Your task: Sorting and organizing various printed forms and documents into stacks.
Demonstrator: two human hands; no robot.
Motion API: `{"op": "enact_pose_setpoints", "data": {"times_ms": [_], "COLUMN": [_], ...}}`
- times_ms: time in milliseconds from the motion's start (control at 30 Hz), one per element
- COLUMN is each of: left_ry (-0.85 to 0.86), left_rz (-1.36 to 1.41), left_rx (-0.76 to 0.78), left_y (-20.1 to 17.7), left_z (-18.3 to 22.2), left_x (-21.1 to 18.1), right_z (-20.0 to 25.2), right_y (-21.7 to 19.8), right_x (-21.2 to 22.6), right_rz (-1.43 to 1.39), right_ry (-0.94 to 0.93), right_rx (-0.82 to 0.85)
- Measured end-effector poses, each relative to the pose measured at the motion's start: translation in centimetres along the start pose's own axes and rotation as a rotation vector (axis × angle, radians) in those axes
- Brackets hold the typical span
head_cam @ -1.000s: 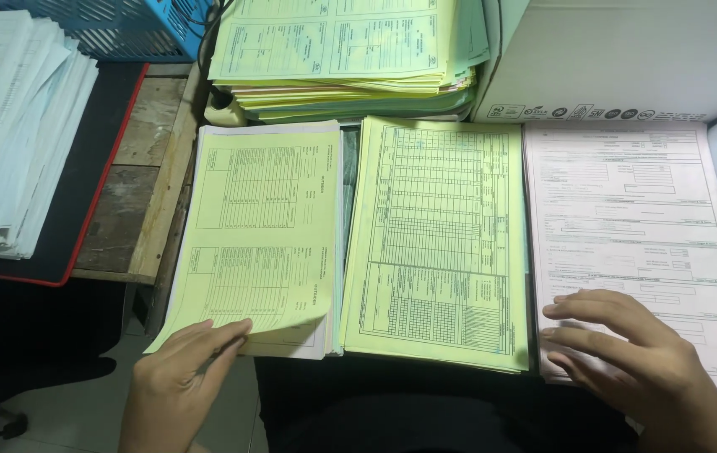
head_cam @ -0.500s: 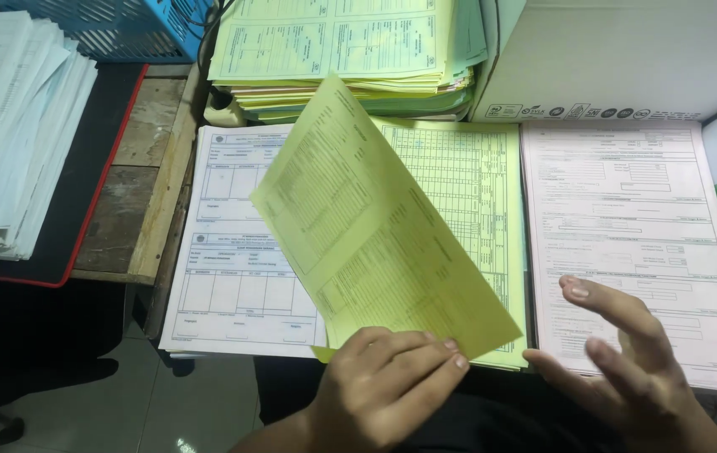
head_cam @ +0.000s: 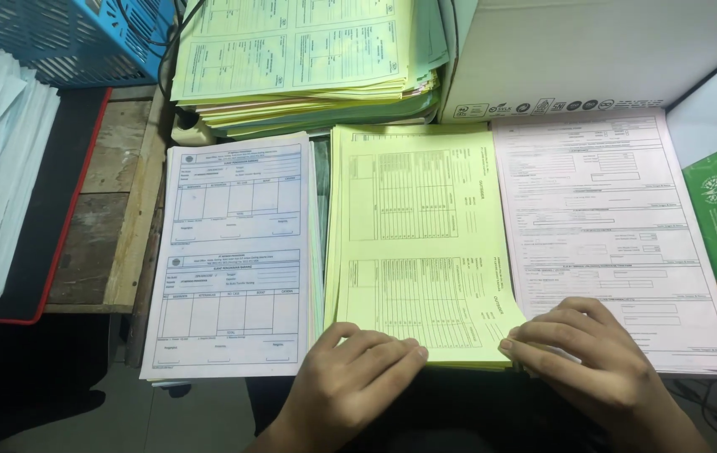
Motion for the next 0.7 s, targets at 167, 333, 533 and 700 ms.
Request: {"op": "enact_pose_setpoints", "data": {"times_ms": [167, 333, 533, 700], "left_ry": [-0.064, -0.133, -0.203, -0.302], "left_rz": [-0.061, -0.093, -0.086, -0.066], "left_rx": [-0.012, 0.062, 0.148, 0.257], "left_y": [0.3, 0.9, 0.6, 0.1], "left_z": [0.9, 1.9, 2.9, 3.1], "left_x": [0.9, 1.9, 2.1, 3.0], "right_z": [0.7, 0.4, 0.1, 1.0], "right_y": [0.7, 1.0, 1.4, 2.0], "right_x": [-1.1, -1.4, -1.0, -2.4], "right_rz": [-0.035, -0.014, -0.087, -0.064], "right_ry": [0.055, 0.071, 0.044, 0.051], "right_rx": [0.04, 0.082, 0.148, 0.207]}}
Point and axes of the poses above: each hand's wrist, its own z-axis away from the middle knuckle, its own y-axis out of the palm, x = y × z, the point moved 2 cm from there along -z, towards the middle knuckle, and after that the axes turned 11 degrees about -x, right-handed, at the moved point
